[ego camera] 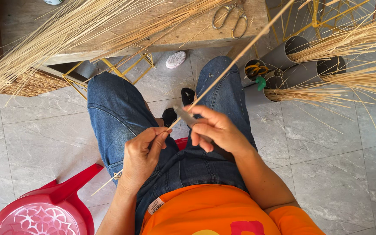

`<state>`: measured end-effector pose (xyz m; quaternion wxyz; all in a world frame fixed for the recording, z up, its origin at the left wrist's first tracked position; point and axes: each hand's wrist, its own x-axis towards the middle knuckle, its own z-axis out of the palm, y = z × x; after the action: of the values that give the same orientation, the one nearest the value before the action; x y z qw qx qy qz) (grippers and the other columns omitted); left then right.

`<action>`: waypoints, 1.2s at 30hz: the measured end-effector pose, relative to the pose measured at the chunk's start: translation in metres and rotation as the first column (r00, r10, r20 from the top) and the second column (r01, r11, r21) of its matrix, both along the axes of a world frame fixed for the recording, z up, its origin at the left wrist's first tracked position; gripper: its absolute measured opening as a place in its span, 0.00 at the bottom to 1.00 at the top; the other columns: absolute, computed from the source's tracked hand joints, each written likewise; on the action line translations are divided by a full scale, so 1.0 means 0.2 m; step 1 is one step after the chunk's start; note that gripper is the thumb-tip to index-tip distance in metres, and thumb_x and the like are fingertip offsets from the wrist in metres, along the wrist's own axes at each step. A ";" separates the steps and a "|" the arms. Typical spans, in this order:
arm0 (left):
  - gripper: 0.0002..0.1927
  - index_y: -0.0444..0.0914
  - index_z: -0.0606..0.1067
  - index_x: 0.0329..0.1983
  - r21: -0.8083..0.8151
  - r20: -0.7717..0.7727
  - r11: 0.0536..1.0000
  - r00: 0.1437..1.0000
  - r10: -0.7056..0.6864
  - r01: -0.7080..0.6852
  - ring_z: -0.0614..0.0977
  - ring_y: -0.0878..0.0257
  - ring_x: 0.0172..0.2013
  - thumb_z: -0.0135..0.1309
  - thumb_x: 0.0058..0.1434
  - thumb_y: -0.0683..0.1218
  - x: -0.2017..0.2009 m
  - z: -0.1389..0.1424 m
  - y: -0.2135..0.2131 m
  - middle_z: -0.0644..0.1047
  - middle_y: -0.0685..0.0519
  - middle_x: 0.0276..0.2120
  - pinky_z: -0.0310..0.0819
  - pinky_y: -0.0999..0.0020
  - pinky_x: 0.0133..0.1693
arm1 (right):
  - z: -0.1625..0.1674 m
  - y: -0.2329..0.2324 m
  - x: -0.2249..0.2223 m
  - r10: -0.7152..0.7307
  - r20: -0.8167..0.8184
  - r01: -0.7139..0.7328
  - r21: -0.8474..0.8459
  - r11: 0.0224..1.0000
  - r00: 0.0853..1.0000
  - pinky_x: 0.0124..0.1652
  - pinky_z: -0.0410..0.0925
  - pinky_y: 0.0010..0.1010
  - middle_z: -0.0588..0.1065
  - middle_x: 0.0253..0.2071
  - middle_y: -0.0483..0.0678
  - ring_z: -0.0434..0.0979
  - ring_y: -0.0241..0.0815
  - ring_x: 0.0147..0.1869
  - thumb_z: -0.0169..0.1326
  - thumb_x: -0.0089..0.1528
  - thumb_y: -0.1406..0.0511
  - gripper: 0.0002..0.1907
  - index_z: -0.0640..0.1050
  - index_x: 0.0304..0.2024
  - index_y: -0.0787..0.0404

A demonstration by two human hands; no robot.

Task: The person sits on a red plastic chair and uses a small knife to shave thin bamboo strips one at a time. They hold each strip with the left hand and draw the knife along its length with the right hand, producing fine shavings. The person repeatedly picks new strips from a pile on a wooden table and continues the shaving process.

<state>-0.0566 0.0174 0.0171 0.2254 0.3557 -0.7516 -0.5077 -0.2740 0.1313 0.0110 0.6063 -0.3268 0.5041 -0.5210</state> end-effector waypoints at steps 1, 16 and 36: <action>0.07 0.34 0.82 0.44 -0.010 -0.040 1.000 0.999 -0.011 0.010 0.84 0.71 0.27 0.57 0.65 0.41 0.00 0.00 0.00 0.82 0.52 0.26 0.76 0.77 0.25 | -0.01 -0.01 0.00 -0.028 0.012 0.028 -0.013 1.000 1.000 0.20 0.65 0.22 0.77 0.28 0.51 0.71 0.32 0.20 0.47 0.70 0.69 0.23 0.66 0.68 0.61; 0.04 0.35 0.82 0.38 -0.135 -0.015 0.990 0.999 0.034 -0.036 0.84 0.70 0.25 0.60 0.63 0.41 0.04 -0.02 0.01 0.82 0.53 0.27 0.75 0.77 0.24 | -0.08 -0.02 0.03 -0.065 0.051 0.067 -0.033 0.997 0.997 0.20 0.65 0.22 0.77 0.28 0.51 0.70 0.31 0.20 0.47 0.71 0.68 0.21 0.67 0.67 0.62; 0.04 0.34 0.81 0.39 -0.172 -0.045 0.984 0.999 0.028 -0.035 0.84 0.69 0.27 0.59 0.64 0.40 0.02 -0.01 0.02 0.82 0.52 0.30 0.76 0.76 0.26 | -0.10 -0.01 0.02 -0.079 0.070 0.078 0.018 0.997 0.994 0.19 0.62 0.22 0.76 0.26 0.51 0.68 0.31 0.18 0.47 0.70 0.68 0.21 0.68 0.66 0.63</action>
<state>-0.0522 0.0209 0.0150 0.2793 0.3357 -0.7822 -0.4444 -0.2690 0.1290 -0.0095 0.6052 -0.2838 0.4987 -0.5518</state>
